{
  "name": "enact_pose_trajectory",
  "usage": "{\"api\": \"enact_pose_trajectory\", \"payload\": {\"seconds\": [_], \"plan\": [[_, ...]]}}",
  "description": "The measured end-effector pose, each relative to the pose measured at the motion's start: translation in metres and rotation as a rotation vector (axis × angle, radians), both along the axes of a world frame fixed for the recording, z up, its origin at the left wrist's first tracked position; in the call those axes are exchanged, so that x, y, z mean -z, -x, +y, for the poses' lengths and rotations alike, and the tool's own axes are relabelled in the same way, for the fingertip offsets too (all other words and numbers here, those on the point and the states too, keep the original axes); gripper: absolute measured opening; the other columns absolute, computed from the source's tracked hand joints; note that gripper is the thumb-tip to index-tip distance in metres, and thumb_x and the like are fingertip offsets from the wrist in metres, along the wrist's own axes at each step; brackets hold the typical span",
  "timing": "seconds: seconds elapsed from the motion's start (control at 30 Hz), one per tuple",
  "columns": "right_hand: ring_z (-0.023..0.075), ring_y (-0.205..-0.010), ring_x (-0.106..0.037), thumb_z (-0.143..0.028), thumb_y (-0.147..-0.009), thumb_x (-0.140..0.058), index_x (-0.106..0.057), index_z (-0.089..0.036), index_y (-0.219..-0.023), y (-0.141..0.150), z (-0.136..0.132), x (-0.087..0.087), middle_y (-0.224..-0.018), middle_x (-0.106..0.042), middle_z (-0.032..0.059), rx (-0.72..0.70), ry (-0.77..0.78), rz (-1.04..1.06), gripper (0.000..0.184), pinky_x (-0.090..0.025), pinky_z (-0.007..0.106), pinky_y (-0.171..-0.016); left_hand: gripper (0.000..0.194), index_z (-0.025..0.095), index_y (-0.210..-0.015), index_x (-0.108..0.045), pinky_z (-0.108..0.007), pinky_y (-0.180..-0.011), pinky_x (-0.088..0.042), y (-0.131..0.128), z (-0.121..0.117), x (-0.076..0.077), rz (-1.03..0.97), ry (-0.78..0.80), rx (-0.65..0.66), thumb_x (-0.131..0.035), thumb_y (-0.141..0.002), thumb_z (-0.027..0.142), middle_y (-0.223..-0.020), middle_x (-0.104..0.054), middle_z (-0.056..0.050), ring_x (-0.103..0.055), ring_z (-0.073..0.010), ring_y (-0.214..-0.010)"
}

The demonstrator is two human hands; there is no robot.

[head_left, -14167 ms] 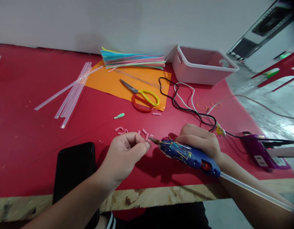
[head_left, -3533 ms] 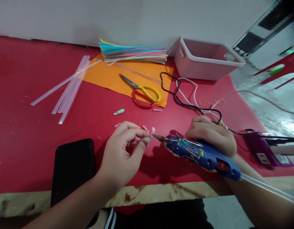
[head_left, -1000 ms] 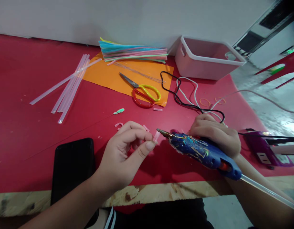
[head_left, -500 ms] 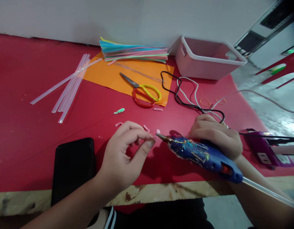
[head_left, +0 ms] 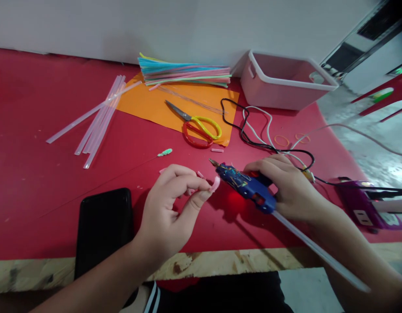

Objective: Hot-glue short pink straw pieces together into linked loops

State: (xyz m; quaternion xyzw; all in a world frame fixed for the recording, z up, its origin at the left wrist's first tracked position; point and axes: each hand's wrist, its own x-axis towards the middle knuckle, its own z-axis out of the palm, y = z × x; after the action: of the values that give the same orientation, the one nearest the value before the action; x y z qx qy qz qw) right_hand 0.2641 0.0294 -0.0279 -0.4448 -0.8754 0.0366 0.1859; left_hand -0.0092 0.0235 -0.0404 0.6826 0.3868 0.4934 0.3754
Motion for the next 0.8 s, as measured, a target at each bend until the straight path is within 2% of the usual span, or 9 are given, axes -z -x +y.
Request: {"api": "enact_pose_trajectory", "payload": {"seconds": [0.1,0.17,0.33,0.4,0.47,0.53,0.6,0.67,0.8], "plan": [[0.0256,-0.094,-0.066,-0.009,-0.067,-0.051,-0.061,-0.021,-0.113,-0.004,0.001,0.001,-0.103,-0.073,0.0071,0.082,0.131,-0.081,0.049,-0.046,0.042,-0.088,0.015,0.020,-0.094,-0.070,-0.024,-0.076,-0.052,0.000,0.002,0.002,0.019,-0.068,-0.038,-0.064,-0.092,0.007,-0.092,-0.061,0.000,-0.061,-0.0103,-0.081],[0.0261,-0.096,-0.064,-0.006,-0.065,-0.050,-0.065,-0.022,-0.109,-0.005,0.002,0.002,-0.103,-0.072,0.0069,0.079,0.136,-0.068,0.049,-0.047,0.043,-0.090,0.015,0.018,-0.092,-0.070,-0.022,-0.077,-0.051,-0.001,0.003,0.002,0.072,-0.096,-0.037,-0.063,-0.092,0.005,-0.089,-0.064,-0.001,-0.062,-0.0100,-0.082],[0.0215,-0.084,-0.061,-0.002,-0.076,-0.052,-0.069,-0.021,-0.087,0.005,-0.002,-0.003,-0.089,-0.067,0.0058,0.169,-0.148,0.133,0.028,-0.048,0.038,-0.077,0.015,0.016,-0.089,-0.070,-0.020,-0.075,-0.049,-0.001,0.001,-0.002,0.113,-0.051,0.102,-0.061,-0.093,0.005,-0.086,-0.069,-0.002,-0.063,-0.0099,-0.082],[0.0198,-0.078,-0.062,-0.004,-0.079,-0.057,-0.067,-0.021,-0.088,0.017,-0.007,-0.005,-0.083,-0.066,0.0042,0.164,-0.194,0.287,0.022,-0.049,0.036,-0.073,0.012,0.016,-0.087,-0.070,-0.020,-0.067,-0.047,-0.002,0.001,-0.004,0.113,0.084,0.219,-0.061,-0.093,0.010,-0.083,-0.067,-0.001,-0.060,-0.0099,-0.075],[0.0196,-0.079,-0.064,-0.007,-0.081,-0.062,-0.067,-0.020,-0.096,0.029,-0.012,-0.007,-0.085,-0.069,0.0051,-0.014,-0.179,0.357,0.021,-0.053,0.037,-0.074,0.011,0.016,-0.084,-0.070,-0.021,-0.059,-0.043,-0.003,0.002,-0.007,0.091,0.324,0.369,-0.063,-0.093,0.018,-0.081,-0.065,-0.001,-0.057,-0.0100,-0.068],[0.0197,-0.080,-0.066,-0.010,-0.081,-0.068,-0.067,-0.017,-0.100,0.040,-0.015,-0.006,-0.086,-0.071,0.0070,-0.137,-0.179,0.382,0.020,-0.055,0.037,-0.075,0.012,0.016,-0.083,-0.069,-0.022,-0.063,-0.043,-0.004,0.005,-0.010,0.021,0.552,0.461,-0.065,-0.091,0.024,-0.082,-0.065,-0.001,-0.057,-0.0117,-0.073],[0.0198,-0.080,-0.066,-0.011,-0.080,-0.071,-0.066,-0.015,-0.099,0.046,-0.017,-0.003,-0.085,-0.072,0.0081,-0.176,-0.209,0.395,0.020,-0.056,0.038,-0.075,0.013,0.015,-0.080,-0.066,-0.022,-0.065,-0.043,-0.005,0.008,-0.013,-0.062,0.692,0.500,-0.067,-0.088,0.025,-0.077,-0.061,0.001,-0.054,-0.0111,-0.071],[0.0192,-0.079,-0.065,-0.008,-0.079,-0.073,-0.067,-0.014,-0.095,0.049,-0.017,0.001,-0.082,-0.072,0.0080,-0.172,-0.241,0.399,0.018,-0.056,0.038,-0.073,0.012,0.015,-0.079,-0.065,-0.022,-0.068,-0.043,-0.005,0.010,-0.014,-0.099,0.753,0.525,-0.067,-0.087,0.024,-0.075,-0.059,0.002,-0.051,-0.0102,-0.071],[0.0184,-0.076,-0.064,-0.007,-0.078,-0.073,-0.067,-0.014,-0.091,0.049,-0.016,0.004,-0.080,-0.071,0.0075,-0.170,-0.247,0.395,0.016,-0.056,0.039,-0.071,0.011,0.016,-0.082,-0.064,-0.022,-0.069,-0.041,-0.005,0.010,-0.013,-0.074,0.769,0.552,-0.066,-0.089,0.024,-0.076,-0.057,0.003,-0.050,-0.0098,-0.072]]}}
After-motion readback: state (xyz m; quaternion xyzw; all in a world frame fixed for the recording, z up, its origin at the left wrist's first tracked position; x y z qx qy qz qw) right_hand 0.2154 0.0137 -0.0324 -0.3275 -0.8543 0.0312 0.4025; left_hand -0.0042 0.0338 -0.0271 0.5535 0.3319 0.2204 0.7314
